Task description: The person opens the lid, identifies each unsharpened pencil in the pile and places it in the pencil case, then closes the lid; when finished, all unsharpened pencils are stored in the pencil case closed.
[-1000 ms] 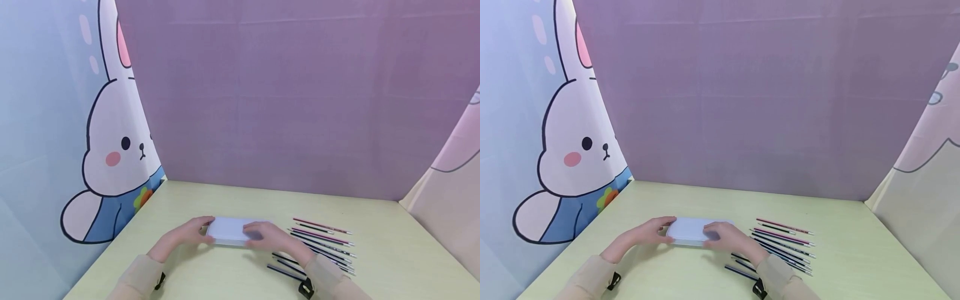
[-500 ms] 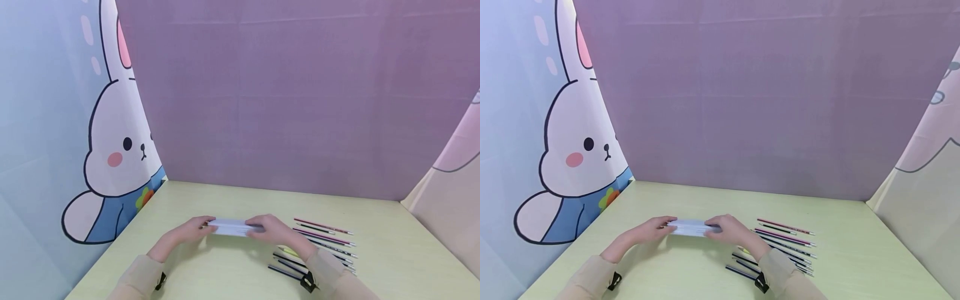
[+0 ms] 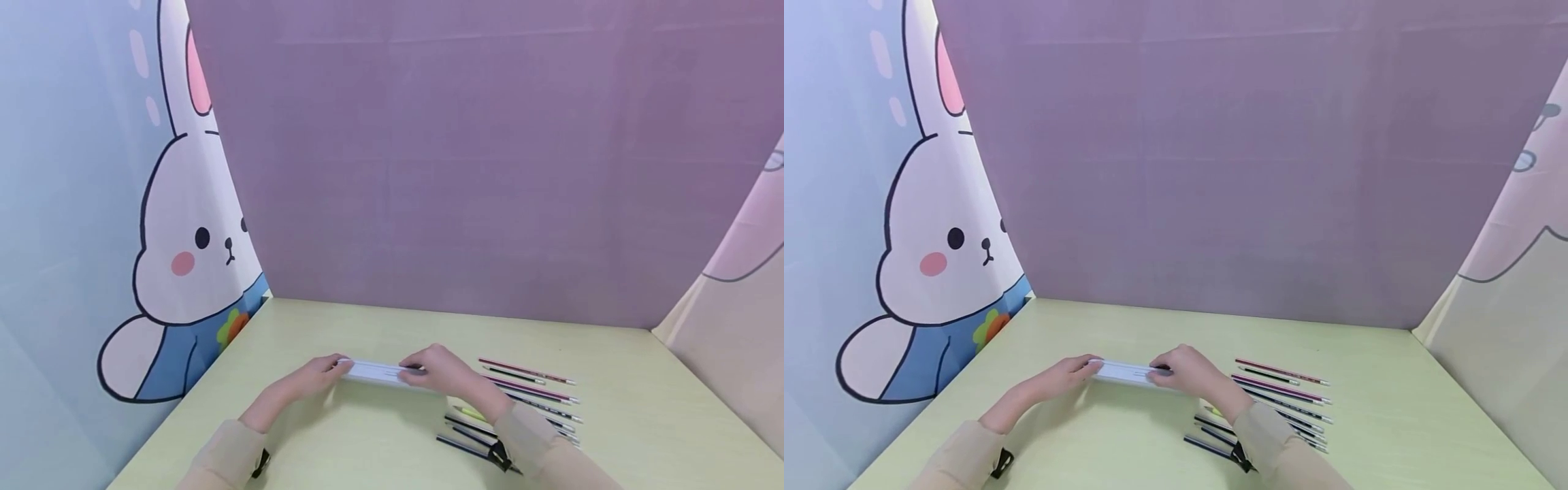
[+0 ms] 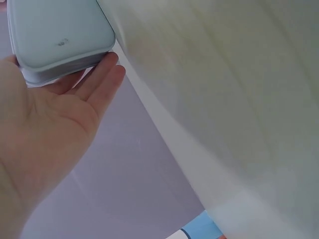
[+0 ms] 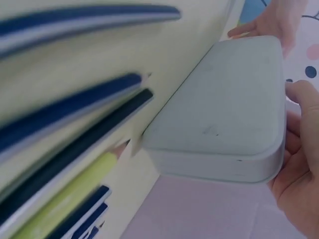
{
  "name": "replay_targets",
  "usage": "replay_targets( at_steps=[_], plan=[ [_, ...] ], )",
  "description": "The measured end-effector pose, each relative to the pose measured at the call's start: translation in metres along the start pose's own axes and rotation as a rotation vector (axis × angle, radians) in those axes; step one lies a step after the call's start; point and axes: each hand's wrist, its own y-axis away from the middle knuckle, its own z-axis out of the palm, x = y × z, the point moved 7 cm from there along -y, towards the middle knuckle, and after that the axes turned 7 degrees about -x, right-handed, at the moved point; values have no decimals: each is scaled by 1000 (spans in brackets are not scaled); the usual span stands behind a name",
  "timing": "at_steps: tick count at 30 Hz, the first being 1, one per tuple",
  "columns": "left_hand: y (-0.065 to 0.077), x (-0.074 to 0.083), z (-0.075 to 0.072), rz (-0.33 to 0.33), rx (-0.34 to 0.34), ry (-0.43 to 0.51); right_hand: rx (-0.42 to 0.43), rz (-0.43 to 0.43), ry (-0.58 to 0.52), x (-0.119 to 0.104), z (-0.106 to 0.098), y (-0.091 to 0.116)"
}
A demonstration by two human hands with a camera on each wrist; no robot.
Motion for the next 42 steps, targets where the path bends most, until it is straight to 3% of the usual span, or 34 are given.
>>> replay_targets(
  at_steps=[9,19,29,32,36,42],
  plan=[
    [0,-1,2,-55,7,31,4,-83,22,-1,-2,-2],
    [-3,-7,-1,-58,-37,53,71,-175,299,-17,1,-1],
    [-2,-9,-1,-62,-63,88,187,-234,435,-25,4,-1],
    [-2,-10,-2,-60,-62,91,174,-214,402,-23,4,-3],
    [-1,-11,-3,-51,-58,76,145,-134,262,-13,3,-3],
    [0,-8,0,-33,-77,125,245,-99,188,5,-8,6]
  ],
)
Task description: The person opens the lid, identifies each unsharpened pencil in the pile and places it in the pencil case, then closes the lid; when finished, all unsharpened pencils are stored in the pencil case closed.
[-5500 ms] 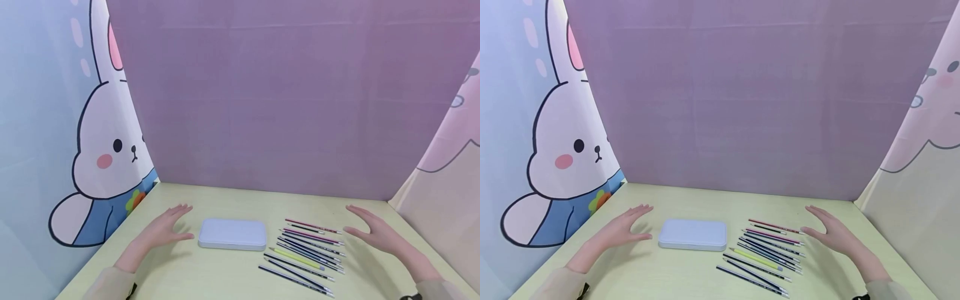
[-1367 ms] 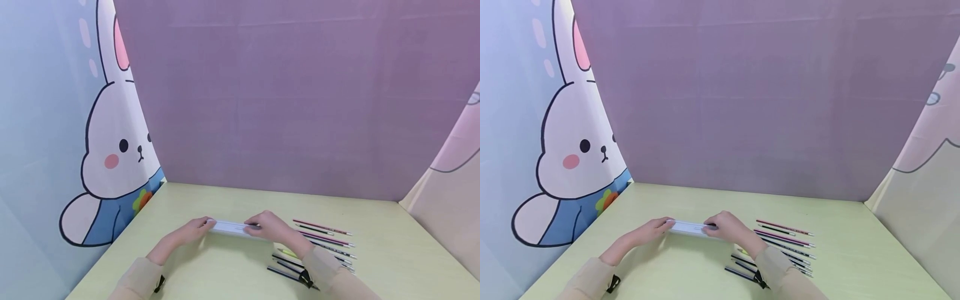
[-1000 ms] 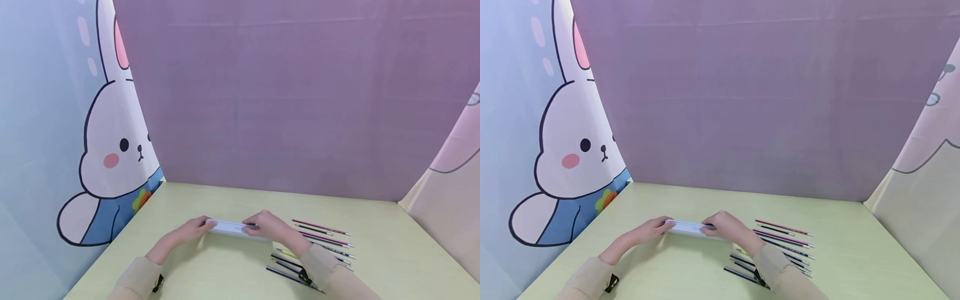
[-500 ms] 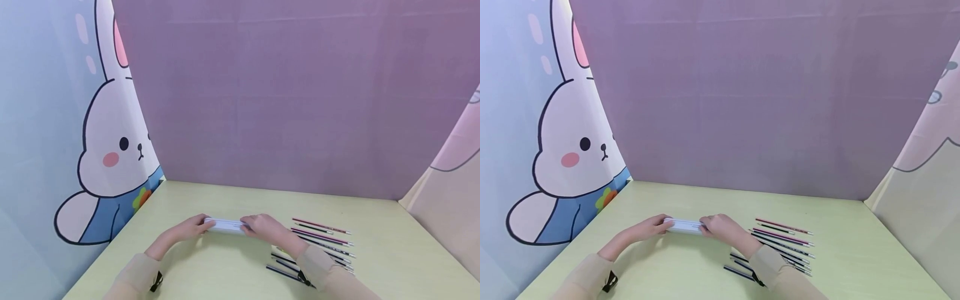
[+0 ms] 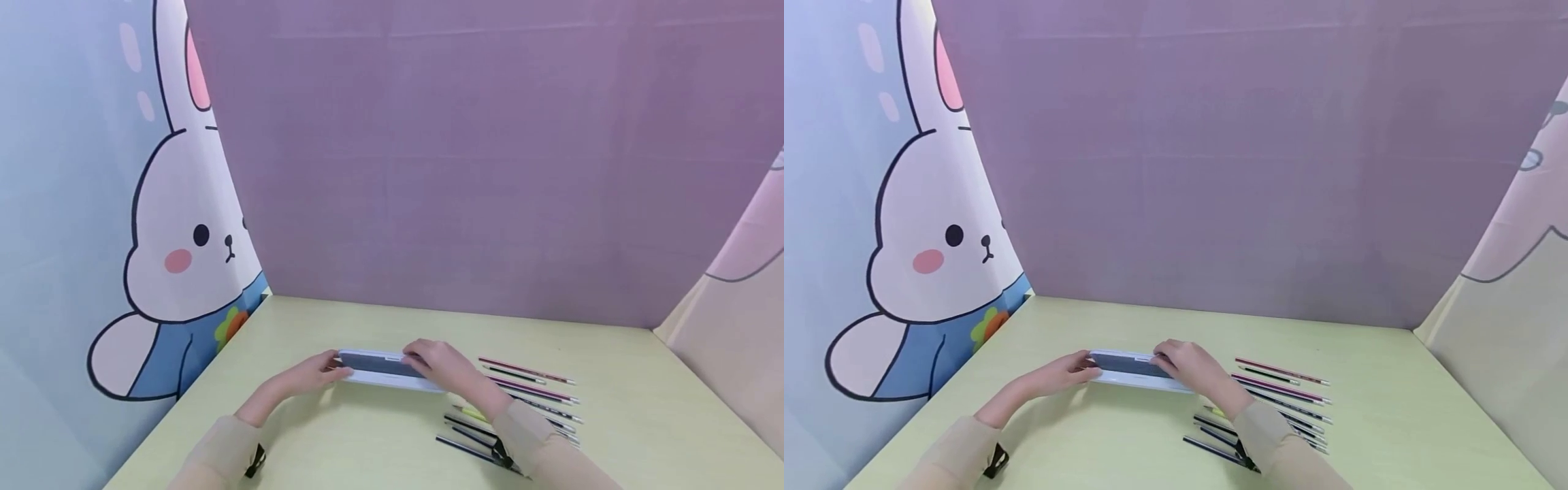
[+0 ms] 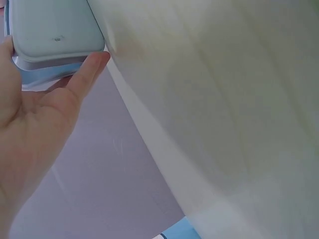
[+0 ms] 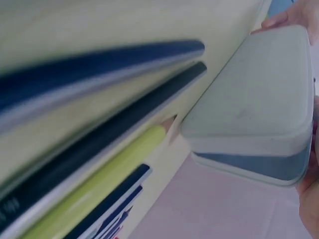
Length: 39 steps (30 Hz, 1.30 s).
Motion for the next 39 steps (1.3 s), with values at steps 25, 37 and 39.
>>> replay_targets(
  at_steps=[25,37,39],
  plan=[
    [5,2,-1,92,-43,68,232,325,-197,61,-29,36],
    [8,0,7,123,-81,61,162,376,-310,68,-20,42],
    [12,0,7,120,-82,45,125,396,-337,70,-14,43]
  ],
)
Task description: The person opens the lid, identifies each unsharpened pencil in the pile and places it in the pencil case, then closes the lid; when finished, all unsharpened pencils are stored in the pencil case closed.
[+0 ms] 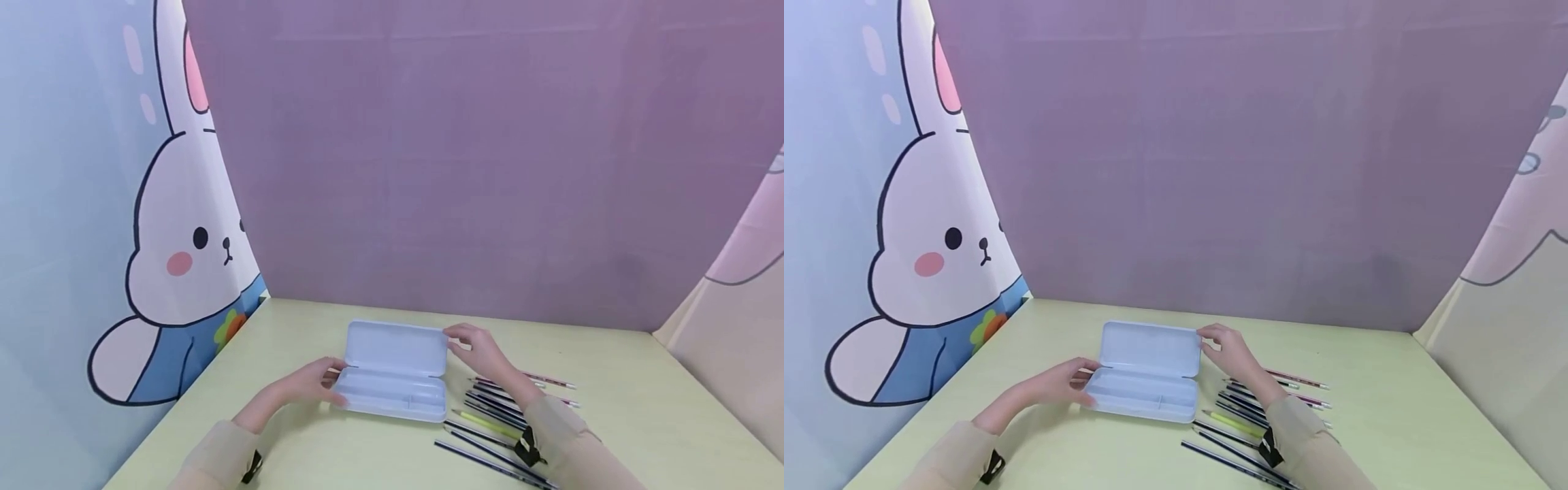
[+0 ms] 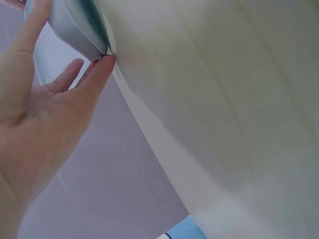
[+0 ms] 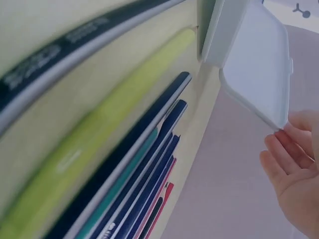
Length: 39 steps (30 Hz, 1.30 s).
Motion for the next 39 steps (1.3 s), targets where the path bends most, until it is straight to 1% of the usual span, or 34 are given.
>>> replay_targets(
  at_steps=[4,7,10,14,18,23,26,29,31,35,39],
  plan=[
    [1,0,3,2,-12,-41,-77,36,-3,8,5,2],
    [1,-1,4,1,-21,-70,-124,40,3,10,8,3],
    [-1,-2,4,10,-28,-73,-150,38,6,11,10,3],
    [2,-2,3,20,-29,-77,-163,42,11,12,13,2],
    [2,-2,3,11,-24,-82,-195,59,19,14,17,0],
    [1,-1,4,-1,-32,-52,-260,89,18,19,21,1],
    [0,-1,4,-8,-51,-39,-304,103,17,21,23,3],
    [0,-2,3,-9,-73,-49,-354,137,12,25,26,4],
    [0,-4,3,-13,-90,-39,-382,158,6,27,30,5],
    [1,-6,5,-5,-108,3,-409,191,4,30,36,5],
    [2,-6,4,9,-97,33,-422,207,14,33,42,3]
  ],
)
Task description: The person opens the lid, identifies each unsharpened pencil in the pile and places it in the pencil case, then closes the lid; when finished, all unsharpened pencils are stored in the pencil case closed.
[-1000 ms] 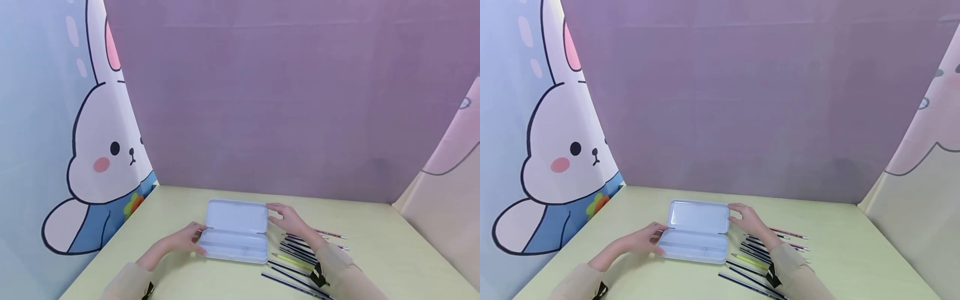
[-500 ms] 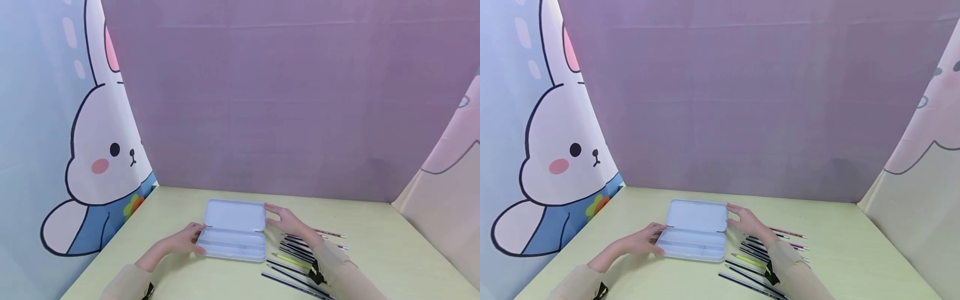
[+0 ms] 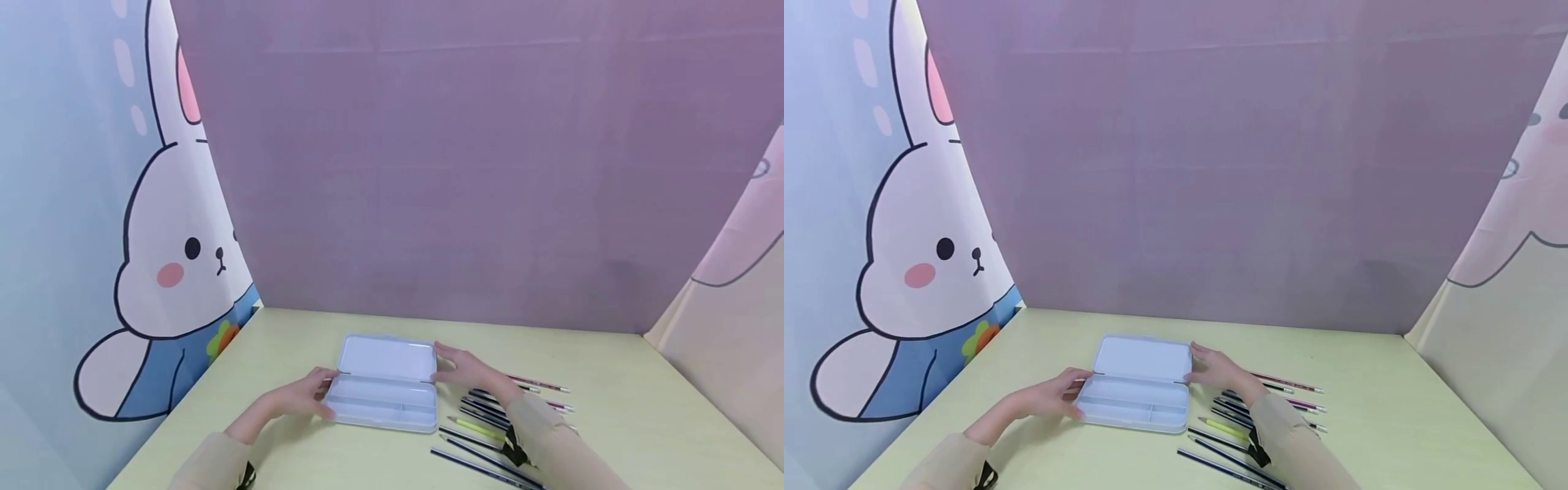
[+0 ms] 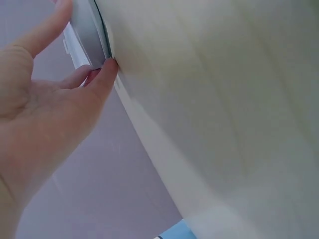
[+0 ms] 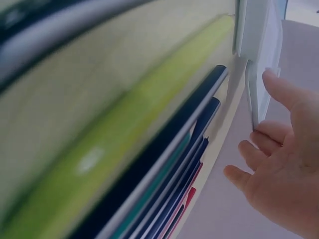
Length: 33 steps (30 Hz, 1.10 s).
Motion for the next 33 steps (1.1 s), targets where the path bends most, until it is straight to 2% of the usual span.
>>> replay_targets(
  at_steps=[8,16,25,30,33],
  plan=[
    [1,0,-2,17,2,30,-25,51,-1,-2,4,1],
    [0,1,-5,-4,7,20,-54,67,25,-5,2,-2],
    [0,0,-5,-38,32,30,24,59,46,-6,1,-4],
    [1,1,-4,-56,32,20,26,57,52,-7,1,-2],
    [1,0,-4,-50,29,21,31,25,65,-9,-2,-1]
  ],
)
